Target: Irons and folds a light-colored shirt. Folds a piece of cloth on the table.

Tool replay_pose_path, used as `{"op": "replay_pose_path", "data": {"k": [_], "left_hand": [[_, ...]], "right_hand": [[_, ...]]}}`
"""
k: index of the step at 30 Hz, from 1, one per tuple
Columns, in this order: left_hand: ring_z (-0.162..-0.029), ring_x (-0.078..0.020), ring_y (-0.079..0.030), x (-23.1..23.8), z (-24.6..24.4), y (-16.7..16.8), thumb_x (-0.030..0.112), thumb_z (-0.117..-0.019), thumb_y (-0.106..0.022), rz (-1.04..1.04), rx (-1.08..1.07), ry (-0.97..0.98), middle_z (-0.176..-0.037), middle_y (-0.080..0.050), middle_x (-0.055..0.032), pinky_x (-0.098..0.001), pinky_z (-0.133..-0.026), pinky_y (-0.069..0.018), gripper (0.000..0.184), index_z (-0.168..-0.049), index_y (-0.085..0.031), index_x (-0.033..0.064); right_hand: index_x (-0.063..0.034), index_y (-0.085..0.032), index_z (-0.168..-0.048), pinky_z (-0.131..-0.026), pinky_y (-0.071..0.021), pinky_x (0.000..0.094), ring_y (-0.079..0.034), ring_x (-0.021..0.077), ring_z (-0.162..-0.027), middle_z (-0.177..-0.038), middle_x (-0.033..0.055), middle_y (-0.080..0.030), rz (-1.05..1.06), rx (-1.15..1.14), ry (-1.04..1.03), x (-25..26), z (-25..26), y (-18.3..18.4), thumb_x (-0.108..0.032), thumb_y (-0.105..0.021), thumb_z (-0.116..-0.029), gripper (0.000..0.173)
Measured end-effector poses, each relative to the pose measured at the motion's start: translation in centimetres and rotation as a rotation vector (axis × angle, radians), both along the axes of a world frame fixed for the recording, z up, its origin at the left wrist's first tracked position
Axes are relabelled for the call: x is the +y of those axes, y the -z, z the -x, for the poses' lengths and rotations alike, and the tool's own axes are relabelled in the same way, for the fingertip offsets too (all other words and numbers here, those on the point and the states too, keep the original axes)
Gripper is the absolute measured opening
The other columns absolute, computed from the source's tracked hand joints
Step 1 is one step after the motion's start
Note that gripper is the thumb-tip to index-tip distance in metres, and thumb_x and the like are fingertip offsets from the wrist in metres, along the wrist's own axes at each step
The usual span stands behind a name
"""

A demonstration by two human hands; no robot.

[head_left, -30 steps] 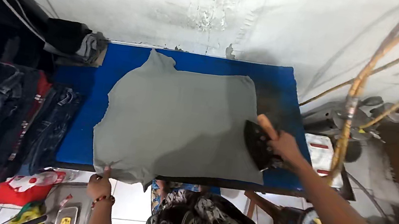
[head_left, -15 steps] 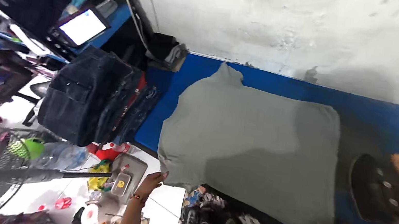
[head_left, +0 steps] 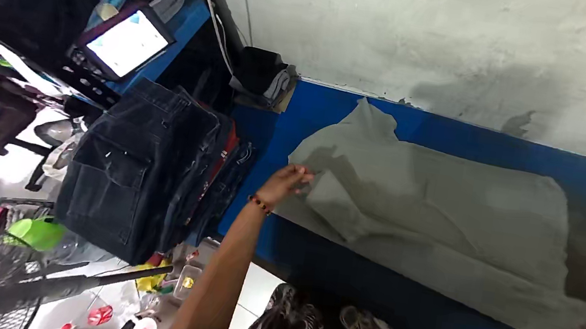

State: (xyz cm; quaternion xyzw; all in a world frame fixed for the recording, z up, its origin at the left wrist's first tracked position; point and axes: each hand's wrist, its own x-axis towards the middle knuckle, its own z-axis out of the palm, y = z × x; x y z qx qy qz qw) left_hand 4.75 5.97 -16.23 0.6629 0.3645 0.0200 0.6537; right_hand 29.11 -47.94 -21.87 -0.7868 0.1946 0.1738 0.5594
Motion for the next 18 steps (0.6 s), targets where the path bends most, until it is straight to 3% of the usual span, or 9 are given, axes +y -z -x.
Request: {"op": "replay_pose_path", "data": {"k": [1, 3, 4, 6, 9, 12, 14, 16, 18], "left_hand": [[-0.125, -0.0297, -0.059, 1.6, 0.0, 1.0, 0.019, -0.1100, -0.045, -0.115, 0.101, 0.043, -0.138, -0.060, -0.0206, -0.0470, -0.105, -0.0470, 0.039, -0.142, -0.049, -0.0030], [-0.130, -0.0396, -0.056, 4.0, 1.3, 3.5, 0.024, -0.1045, -0.060, -0.314, 0.384, 0.177, -0.138, -0.058, -0.0289, -0.0528, -0.111, -0.0428, 0.047, -0.138, -0.053, -0.0084], [-0.129, -0.0414, -0.056, 4.6, 2.2, 4.4, 0.029, -0.1025, -0.063, -0.357, 0.505, 0.233, -0.136, -0.059, -0.0301, -0.0544, -0.112, -0.0414, 0.050, -0.135, -0.057, -0.0088], [-0.127, -0.0424, -0.057, 4.6, 3.7, 5.6, 0.033, -0.1000, -0.067, -0.386, 0.646, 0.276, -0.132, -0.061, -0.0301, -0.0562, -0.110, -0.0416, 0.049, -0.127, -0.064, -0.0070], [-0.133, -0.0424, -0.052, 3.6, 5.2, 6.5, 0.031, -0.0981, -0.070, -0.454, 0.777, 0.293, -0.138, -0.056, -0.0283, -0.0566, -0.110, -0.0426, 0.041, -0.122, -0.068, -0.0031], [-0.139, -0.0441, -0.046, 1.3, 4.1, 6.0, 0.019, -0.0961, -0.070, -0.683, 0.842, 0.300, -0.142, -0.054, -0.0274, -0.0635, -0.110, -0.0381, 0.033, -0.123, -0.069, -0.0010], [-0.140, -0.0468, -0.043, -1.4, 1.7, 5.4, 0.001, -0.0932, -0.064, -0.840, 0.711, 0.347, -0.145, -0.051, -0.0285, -0.0665, -0.110, -0.0343, 0.039, -0.132, -0.063, -0.0028], [-0.139, -0.0464, -0.045, -4.9, -1.9, 5.0, -0.002, -0.0964, -0.056, -0.884, 0.503, 0.523, -0.148, -0.050, -0.0285, -0.0635, -0.112, -0.0342, 0.040, -0.136, -0.060, -0.0040], [-0.137, -0.0443, -0.050, -9.0, -5.9, 5.5, -0.003, -0.0993, -0.052, -0.917, 0.248, 0.721, -0.145, -0.054, -0.0263, -0.0627, -0.113, -0.0344, 0.035, -0.133, -0.062, -0.0042]], "right_hand": [[-0.0023, -0.030, -0.151, -0.077, -0.0574, 0.0323, -0.067, 0.0146, -0.094, -0.128, 0.0124, -0.058, 0.139, -0.058, -0.107, 1.1, 1.0, -0.1, -0.031, -0.038, -0.1121, 0.049], [0.0106, -0.026, -0.154, -0.099, -0.0509, 0.0535, -0.060, 0.0415, -0.122, -0.147, 0.0351, -0.046, 0.429, -0.218, -0.353, 3.3, 3.9, 0.2, -0.009, -0.053, -0.1029, 0.061], [0.0140, -0.028, -0.153, -0.107, -0.0428, 0.0641, -0.049, 0.0538, -0.132, -0.150, 0.0412, -0.038, 0.557, -0.278, -0.493, 4.2, 5.2, 0.9, -0.001, -0.059, -0.0972, 0.065], [0.0126, -0.033, -0.152, -0.105, -0.0304, 0.0809, -0.036, 0.0657, -0.138, -0.153, 0.0436, -0.033, 0.775, -0.394, -0.685, 5.8, 7.4, 2.8, 0.007, -0.061, -0.0895, 0.069], [0.0045, -0.039, -0.154, -0.105, -0.0280, 0.0813, -0.036, 0.0599, -0.142, -0.157, 0.0345, -0.036, 0.907, -0.487, -0.793, 6.3, 8.7, 6.0, 0.010, -0.055, -0.0897, 0.067], [0.0006, -0.047, -0.151, -0.108, -0.0267, 0.0795, -0.045, 0.0541, -0.139, -0.153, 0.0297, -0.047, 0.935, -0.389, -0.824, 5.8, 8.1, 5.4, 0.010, -0.050, -0.0949, 0.057], [0.0043, -0.058, -0.139, -0.106, -0.0288, 0.0782, -0.050, 0.0567, -0.131, -0.139, 0.0335, -0.057, 0.928, -0.302, -0.775, 6.2, 6.2, 2.8, 0.011, -0.052, -0.0945, 0.046], [0.0068, -0.061, -0.133, -0.106, -0.0312, 0.0767, -0.049, 0.0588, -0.131, -0.134, 0.0354, -0.059, 0.922, -0.270, -0.722, 6.2, 3.4, 1.4, 0.013, -0.053, -0.0931, 0.042], [0.0055, -0.062, -0.133, -0.103, -0.0352, 0.0760, -0.048, 0.0577, -0.131, -0.136, 0.0329, -0.059, 0.929, -0.294, -0.717, 5.7, 0.5, 1.7, 0.015, -0.058, -0.0894, 0.045]]}}
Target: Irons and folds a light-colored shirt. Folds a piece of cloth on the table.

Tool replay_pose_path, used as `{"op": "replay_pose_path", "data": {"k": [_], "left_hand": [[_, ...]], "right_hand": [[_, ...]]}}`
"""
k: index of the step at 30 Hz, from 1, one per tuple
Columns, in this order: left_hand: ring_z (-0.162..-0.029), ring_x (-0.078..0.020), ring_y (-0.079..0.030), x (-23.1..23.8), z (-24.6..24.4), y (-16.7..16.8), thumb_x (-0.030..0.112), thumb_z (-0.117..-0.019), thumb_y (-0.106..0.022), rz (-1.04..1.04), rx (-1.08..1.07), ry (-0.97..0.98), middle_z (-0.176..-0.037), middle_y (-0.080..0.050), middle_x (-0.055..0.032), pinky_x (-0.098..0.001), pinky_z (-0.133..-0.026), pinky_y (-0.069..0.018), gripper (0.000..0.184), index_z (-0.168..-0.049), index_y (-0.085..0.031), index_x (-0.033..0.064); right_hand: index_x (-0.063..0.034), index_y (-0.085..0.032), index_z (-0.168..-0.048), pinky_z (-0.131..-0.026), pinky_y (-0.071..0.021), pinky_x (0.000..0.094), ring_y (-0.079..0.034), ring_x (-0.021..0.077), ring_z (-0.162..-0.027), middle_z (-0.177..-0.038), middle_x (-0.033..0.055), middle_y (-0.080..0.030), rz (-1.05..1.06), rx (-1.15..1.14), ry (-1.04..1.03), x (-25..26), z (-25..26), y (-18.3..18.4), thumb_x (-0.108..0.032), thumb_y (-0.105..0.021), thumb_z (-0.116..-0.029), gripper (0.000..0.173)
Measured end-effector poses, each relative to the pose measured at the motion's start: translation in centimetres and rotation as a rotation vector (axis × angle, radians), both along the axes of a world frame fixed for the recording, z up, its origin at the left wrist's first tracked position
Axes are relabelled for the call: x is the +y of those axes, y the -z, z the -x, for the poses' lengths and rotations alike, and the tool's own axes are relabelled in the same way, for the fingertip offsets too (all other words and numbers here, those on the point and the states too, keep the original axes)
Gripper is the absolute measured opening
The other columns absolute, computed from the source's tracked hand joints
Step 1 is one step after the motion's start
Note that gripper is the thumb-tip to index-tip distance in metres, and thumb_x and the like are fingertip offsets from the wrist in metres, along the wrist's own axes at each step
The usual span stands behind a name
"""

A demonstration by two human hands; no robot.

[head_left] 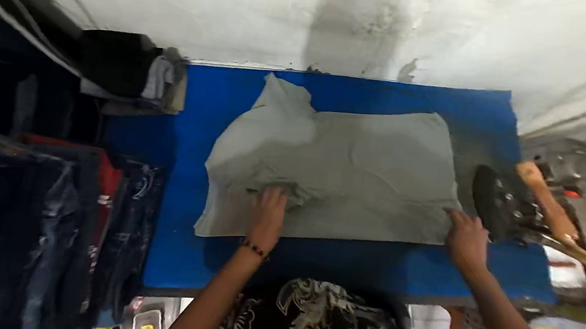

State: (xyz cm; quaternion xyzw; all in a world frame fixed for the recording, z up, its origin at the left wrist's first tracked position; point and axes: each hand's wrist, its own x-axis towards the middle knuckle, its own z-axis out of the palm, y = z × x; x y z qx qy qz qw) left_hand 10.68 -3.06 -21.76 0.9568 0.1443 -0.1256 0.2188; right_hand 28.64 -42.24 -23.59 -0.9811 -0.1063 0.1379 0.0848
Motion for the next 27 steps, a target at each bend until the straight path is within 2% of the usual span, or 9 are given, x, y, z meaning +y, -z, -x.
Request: {"op": "replay_pose_path", "data": {"k": [3, 8, 12, 15, 17, 20, 23, 25, 27], "left_hand": [[-0.136, -0.0404, -0.053, -4.6, -5.6, 1.7, 0.003, -0.1033, -0.051, -0.023, -0.053, 0.188, -0.140, -0.061, -0.0211, -0.0636, -0.112, -0.0343, 0.032, -0.132, -0.064, -0.0005], [-0.137, -0.0430, -0.049, -5.9, -9.0, 2.3, -0.005, -0.0995, -0.050, -0.133, 0.154, 0.042, -0.137, -0.060, -0.0252, -0.0674, -0.116, -0.0259, 0.036, -0.134, -0.060, -0.0038], [-0.135, -0.0474, -0.053, -9.5, -6.6, 4.2, -0.007, -0.0932, -0.058, -0.167, -0.152, 0.153, -0.139, -0.060, -0.0278, -0.0717, -0.114, -0.0275, 0.036, -0.129, -0.066, -0.0044], [-0.134, -0.0431, -0.055, -12.4, -4.2, 8.5, 0.019, -0.1001, -0.059, -0.036, -0.339, 0.301, -0.143, -0.060, -0.0227, -0.0676, -0.112, -0.0357, 0.040, -0.134, -0.065, -0.0015], [-0.140, -0.0377, -0.051, -12.7, -3.9, 9.4, 0.033, -0.1024, -0.055, 0.005, -0.320, 0.298, -0.150, -0.055, -0.0168, -0.0644, -0.115, -0.0323, 0.052, -0.144, -0.057, 0.0026], [-0.143, -0.0348, -0.047, -12.4, -3.5, 8.6, 0.033, -0.1034, -0.054, 0.049, -0.271, 0.323, -0.155, -0.051, -0.0146, -0.0619, -0.118, -0.0292, 0.053, -0.148, -0.053, 0.0034], [-0.128, -0.0359, -0.063, -11.4, -1.7, 8.2, 0.019, -0.0990, -0.060, 0.041, -0.456, 0.305, -0.136, -0.066, -0.0168, -0.0586, -0.109, -0.0449, 0.036, -0.129, -0.069, 0.0011], [-0.116, -0.0413, -0.068, -9.6, 0.7, 7.3, 0.007, -0.0931, -0.062, 0.018, -0.521, 0.054, -0.121, -0.072, -0.0204, -0.0589, -0.100, -0.0509, 0.024, -0.112, -0.075, -0.0016], [-0.117, -0.0474, -0.065, -6.0, 2.8, 6.4, 0.003, -0.0948, -0.057, -0.058, -0.501, -0.290, -0.122, -0.070, -0.0261, -0.0604, -0.101, -0.0491, 0.024, -0.109, -0.074, -0.0068]], "right_hand": [[0.0050, -0.062, -0.132, -0.098, -0.0385, 0.0771, -0.052, 0.0572, -0.127, -0.133, 0.0312, -0.061, -0.003, -0.081, -0.146, -1.0, -3.8, 1.9, 0.015, -0.064, -0.0863, 0.047], [0.0053, -0.067, -0.116, -0.096, -0.0403, 0.0740, -0.061, 0.0523, -0.114, -0.114, 0.0291, -0.068, 0.013, -0.148, -0.152, -1.2, -6.8, 2.5, 0.014, -0.069, -0.0843, 0.032], [0.0104, -0.064, -0.119, -0.098, -0.0390, 0.0744, -0.059, 0.0558, -0.115, -0.118, 0.0341, -0.064, -0.144, -0.282, -0.218, -0.1, -4.0, 4.1, 0.011, -0.063, -0.0886, 0.031], [0.0023, -0.056, -0.142, -0.111, -0.0331, 0.0703, -0.050, 0.0475, -0.137, -0.148, 0.0256, -0.053, -0.203, -0.211, -0.306, -1.9, -0.9, 7.3, -0.030, -0.048, -0.1059, 0.049], [-0.0037, -0.045, -0.154, -0.116, -0.0196, 0.0747, -0.038, 0.0458, -0.148, -0.160, 0.0207, -0.041, -0.226, -0.170, -0.228, -2.0, -0.8, 8.3, -0.050, -0.038, -0.1046, 0.068], [0.0086, -0.044, -0.149, -0.111, -0.0214, 0.0785, -0.041, 0.0565, -0.140, -0.153, 0.0330, -0.043, -0.364, -0.113, -0.163, 2.9, -0.8, 6.1, -0.036, -0.056, -0.1015, 0.066], [0.0097, -0.049, -0.144, -0.112, -0.0291, 0.0718, -0.048, 0.0542, -0.134, -0.142, 0.0333, -0.054, -0.485, 0.124, -0.392, 12.2, -0.1, 2.5, -0.023, -0.060, -0.1022, 0.054], [0.0056, -0.051, -0.145, -0.112, -0.0303, 0.0697, -0.050, 0.0499, -0.134, -0.141, 0.0298, -0.057, -0.495, 0.264, -0.651, 18.5, 1.1, 0.8, -0.014, -0.064, -0.0973, 0.053], [-0.0019, -0.047, -0.151, -0.109, -0.0315, 0.0709, -0.049, 0.0476, -0.136, -0.145, 0.0264, -0.054, -0.435, 0.316, -0.897, 23.8, 2.9, 0.5, -0.011, -0.070, -0.0900, 0.066]]}}
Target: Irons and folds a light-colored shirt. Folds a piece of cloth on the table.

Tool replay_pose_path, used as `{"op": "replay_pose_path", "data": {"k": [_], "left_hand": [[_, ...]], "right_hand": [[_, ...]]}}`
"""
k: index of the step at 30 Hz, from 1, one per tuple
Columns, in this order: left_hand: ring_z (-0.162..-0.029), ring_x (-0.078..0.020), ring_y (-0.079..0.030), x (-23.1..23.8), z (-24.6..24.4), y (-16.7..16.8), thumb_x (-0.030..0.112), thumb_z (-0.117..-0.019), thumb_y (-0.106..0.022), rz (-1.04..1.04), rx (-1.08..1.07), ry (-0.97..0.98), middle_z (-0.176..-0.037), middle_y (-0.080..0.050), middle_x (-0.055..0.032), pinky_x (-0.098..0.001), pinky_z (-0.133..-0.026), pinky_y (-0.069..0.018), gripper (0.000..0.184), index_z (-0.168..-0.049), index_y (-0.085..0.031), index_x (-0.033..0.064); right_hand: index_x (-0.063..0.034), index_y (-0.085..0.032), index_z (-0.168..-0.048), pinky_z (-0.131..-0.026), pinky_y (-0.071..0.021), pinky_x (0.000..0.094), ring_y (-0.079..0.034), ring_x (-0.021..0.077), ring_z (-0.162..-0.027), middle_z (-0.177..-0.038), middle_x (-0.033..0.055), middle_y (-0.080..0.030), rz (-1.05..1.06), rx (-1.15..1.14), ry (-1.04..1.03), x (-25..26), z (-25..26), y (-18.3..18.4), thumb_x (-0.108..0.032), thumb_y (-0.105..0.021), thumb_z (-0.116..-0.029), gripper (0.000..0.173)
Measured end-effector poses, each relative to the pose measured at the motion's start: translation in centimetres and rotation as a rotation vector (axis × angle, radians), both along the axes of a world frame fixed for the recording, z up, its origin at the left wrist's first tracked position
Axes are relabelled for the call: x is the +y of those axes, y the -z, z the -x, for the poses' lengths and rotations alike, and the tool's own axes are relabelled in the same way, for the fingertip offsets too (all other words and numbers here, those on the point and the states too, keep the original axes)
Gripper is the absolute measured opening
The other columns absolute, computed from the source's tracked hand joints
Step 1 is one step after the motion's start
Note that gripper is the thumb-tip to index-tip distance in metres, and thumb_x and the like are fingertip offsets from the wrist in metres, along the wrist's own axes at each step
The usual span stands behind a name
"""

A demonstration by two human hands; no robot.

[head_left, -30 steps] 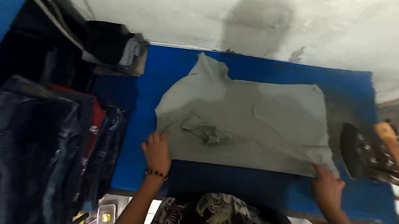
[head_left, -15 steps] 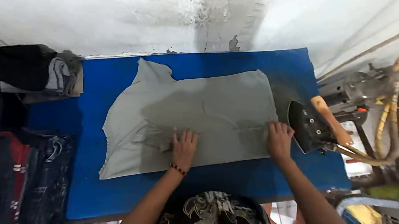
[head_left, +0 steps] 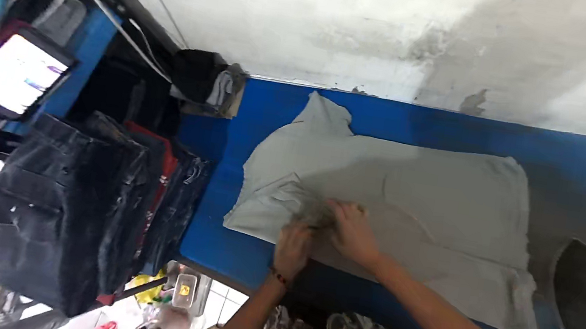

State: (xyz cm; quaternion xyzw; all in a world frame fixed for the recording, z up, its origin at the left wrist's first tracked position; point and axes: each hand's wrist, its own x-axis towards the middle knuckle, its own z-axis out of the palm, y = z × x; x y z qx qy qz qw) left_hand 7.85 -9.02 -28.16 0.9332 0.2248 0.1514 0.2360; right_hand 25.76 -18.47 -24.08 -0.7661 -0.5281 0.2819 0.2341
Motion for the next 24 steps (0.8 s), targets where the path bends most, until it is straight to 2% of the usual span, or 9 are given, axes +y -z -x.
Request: {"op": "replay_pose_path", "data": {"k": [2, 3, 5, 7, 9, 14, 19, 21, 24], "left_hand": [[-0.127, -0.0497, -0.058, 4.9, 1.7, 0.1, 0.008, -0.0997, -0.053, -0.037, 0.068, -0.189, -0.134, -0.063, -0.0288, -0.0617, -0.108, -0.0434, 0.033, -0.123, -0.067, -0.0090], [-0.132, -0.0492, -0.054, 7.2, 2.5, 0.7, 0.014, -0.1014, -0.052, -0.063, 0.111, -0.219, -0.140, -0.059, -0.0279, -0.0622, -0.110, -0.0407, 0.038, -0.131, -0.063, -0.0073], [-0.138, -0.0470, -0.049, 10.5, 4.4, 2.4, 0.028, -0.1038, -0.048, -0.102, 0.206, -0.198, -0.150, -0.052, -0.0229, -0.0641, -0.113, -0.0353, 0.050, -0.144, -0.055, -0.0012], [-0.141, -0.0452, -0.047, 11.4, 5.4, 3.1, 0.035, -0.1041, -0.043, -0.114, 0.261, -0.155, -0.155, -0.048, -0.0184, -0.0659, -0.114, -0.0319, 0.057, -0.149, -0.051, 0.0021], [-0.140, -0.0453, -0.047, 11.0, 5.2, 2.6, 0.030, -0.1022, -0.050, -0.101, 0.277, -0.165, -0.154, -0.050, -0.0176, -0.0671, -0.114, -0.0308, 0.053, -0.147, -0.053, 0.0015], [-0.133, -0.0485, -0.052, 11.0, 0.3, 0.3, 0.020, -0.1014, -0.054, -0.033, 0.217, -0.212, -0.139, -0.060, -0.0251, -0.0703, -0.110, -0.0313, 0.039, -0.129, -0.065, -0.0045], [-0.138, -0.0419, -0.049, 12.7, -10.6, -2.8, 0.027, -0.1085, -0.048, 0.217, 0.452, 0.000, -0.147, -0.053, -0.0238, -0.0599, -0.113, -0.0358, 0.045, -0.144, -0.054, -0.0005], [-0.136, -0.0424, -0.049, 13.3, -13.9, -3.0, 0.025, -0.1056, -0.056, 0.260, 0.523, 0.030, -0.143, -0.055, -0.0240, -0.0609, -0.110, -0.0379, 0.042, -0.141, -0.057, 0.0012], [-0.130, -0.0410, -0.054, 14.5, -15.9, -3.4, 0.021, -0.1013, -0.065, 0.333, 0.567, 0.055, -0.135, -0.061, -0.0228, -0.0610, -0.108, -0.0400, 0.035, -0.130, -0.065, 0.0009]], "right_hand": [[-0.0051, -0.043, -0.154, -0.108, -0.0335, 0.0706, -0.049, 0.0483, -0.136, -0.146, 0.0267, -0.053, 0.049, 0.013, -0.116, 3.5, 1.5, 0.3, -0.008, -0.069, -0.0912, 0.068], [-0.0030, -0.043, -0.153, -0.110, -0.0361, 0.0663, -0.051, 0.0469, -0.134, -0.143, 0.0275, -0.055, 0.082, 0.056, -0.075, 4.7, 1.7, 0.2, -0.005, -0.061, -0.0960, 0.060], [0.0045, -0.045, -0.148, -0.107, -0.0466, 0.0544, -0.061, 0.0416, -0.124, -0.135, 0.0293, -0.060, 0.096, 0.230, 0.270, 5.7, 0.8, -0.1, -0.004, -0.049, -0.1039, 0.045], [0.0037, -0.040, -0.149, -0.095, -0.0540, 0.0516, -0.067, 0.0392, -0.109, -0.125, 0.0293, -0.063, 0.106, 0.375, 0.635, 5.5, -1.1, 0.5, -0.006, -0.050, -0.1051, 0.046], [0.0027, -0.040, -0.149, -0.090, -0.0555, 0.0512, -0.068, 0.0380, -0.100, -0.117, 0.0288, -0.064, 0.173, 0.427, 0.744, 4.5, -2.6, 1.3, -0.005, -0.052, -0.1046, 0.046], [0.0073, -0.052, -0.138, -0.097, -0.0522, 0.0486, -0.066, 0.0357, -0.109, -0.123, 0.0280, -0.063, 0.173, 0.442, 0.699, 3.1, -2.7, 0.9, -0.017, -0.052, -0.1077, 0.038], [0.0083, -0.060, -0.128, -0.102, -0.0491, 0.0485, -0.062, 0.0353, -0.116, -0.130, 0.0283, -0.059, 0.249, 0.489, 0.713, 5.6, -2.7, 0.4, -0.023, -0.062, -0.1041, 0.039], [0.0097, -0.060, -0.124, -0.101, -0.0487, 0.0496, -0.061, 0.0367, -0.114, -0.129, 0.0292, -0.057, 0.298, 0.480, 0.671, 6.4, -3.2, -0.1, -0.023, -0.068, -0.1003, 0.041], [0.0100, -0.063, -0.116, -0.094, -0.0490, 0.0482, -0.061, 0.0328, -0.102, -0.114, 0.0258, -0.062, 0.320, 0.481, 0.553, 6.5, -4.1, -0.2, -0.023, -0.073, -0.0967, 0.039]]}}
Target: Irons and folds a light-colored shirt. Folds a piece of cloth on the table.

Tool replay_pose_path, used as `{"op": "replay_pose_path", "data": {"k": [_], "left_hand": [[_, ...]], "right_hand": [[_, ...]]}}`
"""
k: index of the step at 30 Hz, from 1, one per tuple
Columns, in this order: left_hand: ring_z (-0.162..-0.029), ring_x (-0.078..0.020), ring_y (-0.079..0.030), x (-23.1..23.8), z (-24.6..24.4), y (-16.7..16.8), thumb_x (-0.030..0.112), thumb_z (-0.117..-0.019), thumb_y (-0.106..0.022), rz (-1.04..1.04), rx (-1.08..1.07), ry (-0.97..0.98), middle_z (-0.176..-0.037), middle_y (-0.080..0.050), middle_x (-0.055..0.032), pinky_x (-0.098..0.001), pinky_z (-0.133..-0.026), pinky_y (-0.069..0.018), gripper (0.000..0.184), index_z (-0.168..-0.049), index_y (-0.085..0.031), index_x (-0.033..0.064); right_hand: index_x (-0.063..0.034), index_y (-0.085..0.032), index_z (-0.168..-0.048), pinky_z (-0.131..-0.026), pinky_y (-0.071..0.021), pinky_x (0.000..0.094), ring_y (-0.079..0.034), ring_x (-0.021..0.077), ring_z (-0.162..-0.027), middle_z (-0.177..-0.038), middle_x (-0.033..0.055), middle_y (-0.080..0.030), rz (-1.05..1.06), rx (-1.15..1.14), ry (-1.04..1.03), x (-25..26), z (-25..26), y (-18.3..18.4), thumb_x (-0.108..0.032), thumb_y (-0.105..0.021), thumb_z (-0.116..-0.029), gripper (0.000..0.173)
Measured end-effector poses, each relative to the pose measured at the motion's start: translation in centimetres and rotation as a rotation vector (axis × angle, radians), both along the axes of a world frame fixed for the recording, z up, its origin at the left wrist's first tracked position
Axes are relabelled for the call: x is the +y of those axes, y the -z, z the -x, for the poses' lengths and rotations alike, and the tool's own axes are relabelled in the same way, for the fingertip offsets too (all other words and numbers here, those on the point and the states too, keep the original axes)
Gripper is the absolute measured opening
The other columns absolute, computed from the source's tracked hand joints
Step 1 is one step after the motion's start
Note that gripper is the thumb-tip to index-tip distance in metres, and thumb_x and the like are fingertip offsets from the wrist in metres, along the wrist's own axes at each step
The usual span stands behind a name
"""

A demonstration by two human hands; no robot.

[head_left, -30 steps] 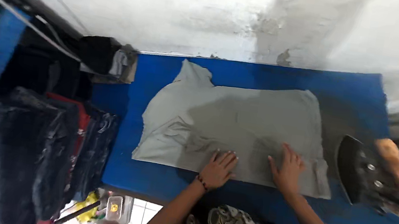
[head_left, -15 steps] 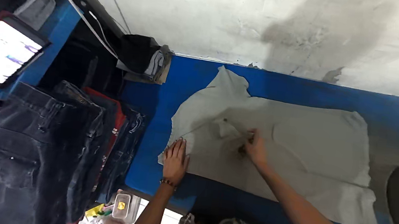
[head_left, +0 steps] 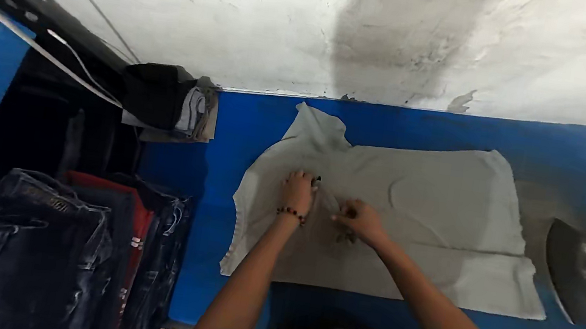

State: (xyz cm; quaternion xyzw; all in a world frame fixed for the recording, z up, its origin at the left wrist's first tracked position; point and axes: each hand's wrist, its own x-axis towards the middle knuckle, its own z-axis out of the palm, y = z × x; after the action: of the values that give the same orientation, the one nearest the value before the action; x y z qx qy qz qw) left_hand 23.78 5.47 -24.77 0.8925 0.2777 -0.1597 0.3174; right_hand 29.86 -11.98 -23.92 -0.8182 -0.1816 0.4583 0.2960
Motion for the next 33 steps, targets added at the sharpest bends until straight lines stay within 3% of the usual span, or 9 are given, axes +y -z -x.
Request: {"op": "replay_pose_path", "data": {"k": [6, 12, 17, 21, 23, 25, 29, 31, 33], "left_hand": [[-0.090, -0.0353, -0.066, 2.4, 2.2, 0.5, 0.018, -0.1003, -0.067, 0.299, -0.241, -0.171, -0.098, -0.067, -0.0243, -0.0511, -0.085, -0.0536, 0.029, -0.112, -0.062, -0.0079], [-0.106, -0.0351, -0.067, 1.5, 3.2, 0.9, -0.001, -0.0984, -0.063, 0.323, -0.165, -0.123, -0.117, -0.068, -0.0231, -0.0494, -0.096, -0.0529, 0.036, -0.134, -0.055, -0.0027], [-0.108, -0.0315, -0.066, 1.2, 7.2, -1.0, -0.002, -0.0952, -0.065, 0.254, -0.532, -0.221, -0.114, -0.069, -0.0208, -0.0471, -0.095, -0.0531, 0.036, -0.131, -0.059, -0.0030], [-0.114, -0.0315, -0.065, 1.0, 16.2, 0.1, -0.004, -0.0919, -0.064, 0.192, -0.509, -0.241, -0.117, -0.070, -0.0207, -0.0464, -0.101, -0.0514, 0.035, -0.127, -0.062, -0.0075], [-0.115, -0.0323, -0.064, 0.2, 18.7, 0.7, -0.006, -0.0956, -0.057, 0.178, -0.365, -0.296, -0.119, -0.068, -0.0224, -0.0452, -0.100, -0.0520, 0.032, -0.127, -0.062, -0.0083], [-0.116, -0.0330, -0.066, -0.5, 18.4, 0.6, 0.001, -0.1030, -0.051, 0.144, -0.265, -0.347, -0.122, -0.067, -0.0249, -0.0442, -0.103, -0.0508, 0.029, -0.128, -0.061, -0.0092], [-0.117, -0.0358, -0.066, -1.1, 14.1, -0.6, 0.019, -0.1048, -0.058, 0.084, -0.132, -0.338, -0.126, -0.066, -0.0253, -0.0490, -0.105, -0.0493, 0.041, -0.137, -0.056, -0.0063], [-0.116, -0.0380, -0.066, -1.3, 11.8, -0.8, 0.015, -0.1008, -0.064, 0.076, -0.067, -0.361, -0.125, -0.066, -0.0254, -0.0524, -0.104, -0.0492, 0.046, -0.141, -0.053, -0.0024], [-0.116, -0.0385, -0.066, -1.6, 10.6, -0.7, 0.007, -0.0996, -0.063, 0.008, -0.062, -0.427, -0.124, -0.067, -0.0237, -0.0535, -0.102, -0.0501, 0.042, -0.140, -0.054, 0.0020]], "right_hand": [[0.0088, -0.062, -0.105, -0.079, -0.0501, 0.0394, -0.058, 0.0207, -0.083, -0.094, 0.0167, -0.062, -0.094, -0.021, -0.003, -1.1, -0.5, -0.6, -0.013, -0.077, -0.0923, 0.029], [0.0078, -0.055, -0.128, -0.089, -0.0522, 0.0475, -0.064, 0.0299, -0.095, -0.108, 0.0227, -0.064, -0.061, 0.010, 0.046, -1.4, 1.1, 0.1, -0.014, -0.074, -0.0945, 0.045], [0.0091, -0.063, -0.125, -0.086, -0.0521, 0.0439, -0.063, 0.0295, -0.090, -0.104, 0.0231, -0.066, -0.236, -0.166, -0.097, -2.3, 4.9, -2.6, -0.010, -0.066, -0.0976, 0.033], [0.0002, -0.072, -0.121, -0.104, -0.0421, 0.0646, -0.062, 0.0445, -0.115, -0.119, 0.0267, -0.067, -0.316, -0.163, -0.430, -5.4, 10.2, -2.6, -0.016, -0.072, -0.0944, 0.031], [0.0037, -0.070, -0.121, -0.102, -0.0500, 0.0530, -0.067, 0.0368, -0.109, -0.117, 0.0244, -0.069, -0.260, -0.051, -0.327, -7.2, 11.7, -1.5, -0.017, -0.070, -0.0971, 0.032], [0.0085, -0.064, -0.123, -0.086, -0.0557, 0.0413, -0.069, 0.0259, -0.090, -0.104, 0.0204, -0.070, -0.177, 0.099, 0.013, -8.2, 12.3, -0.7, -0.015, -0.061, -0.1028, 0.031], [0.0042, -0.061, -0.123, -0.057, -0.0502, 0.0254, -0.059, 0.0091, -0.059, -0.084, 0.0075, -0.067, -0.089, 0.234, 0.562, -7.3, 11.8, -0.3, -0.028, -0.055, -0.1078, 0.036], [0.0023, -0.065, -0.114, -0.053, -0.0482, 0.0229, -0.056, 0.0066, -0.055, -0.077, 0.0036, -0.066, -0.067, 0.222, 0.605, -6.3, 11.3, 0.5, -0.032, -0.060, -0.1051, 0.036], [0.0029, -0.064, -0.117, -0.063, -0.0520, 0.0293, -0.060, 0.0129, -0.065, -0.086, 0.0087, -0.065, -0.017, 0.095, 0.522, -5.6, 11.1, 1.2, -0.026, -0.066, -0.1013, 0.033]]}}
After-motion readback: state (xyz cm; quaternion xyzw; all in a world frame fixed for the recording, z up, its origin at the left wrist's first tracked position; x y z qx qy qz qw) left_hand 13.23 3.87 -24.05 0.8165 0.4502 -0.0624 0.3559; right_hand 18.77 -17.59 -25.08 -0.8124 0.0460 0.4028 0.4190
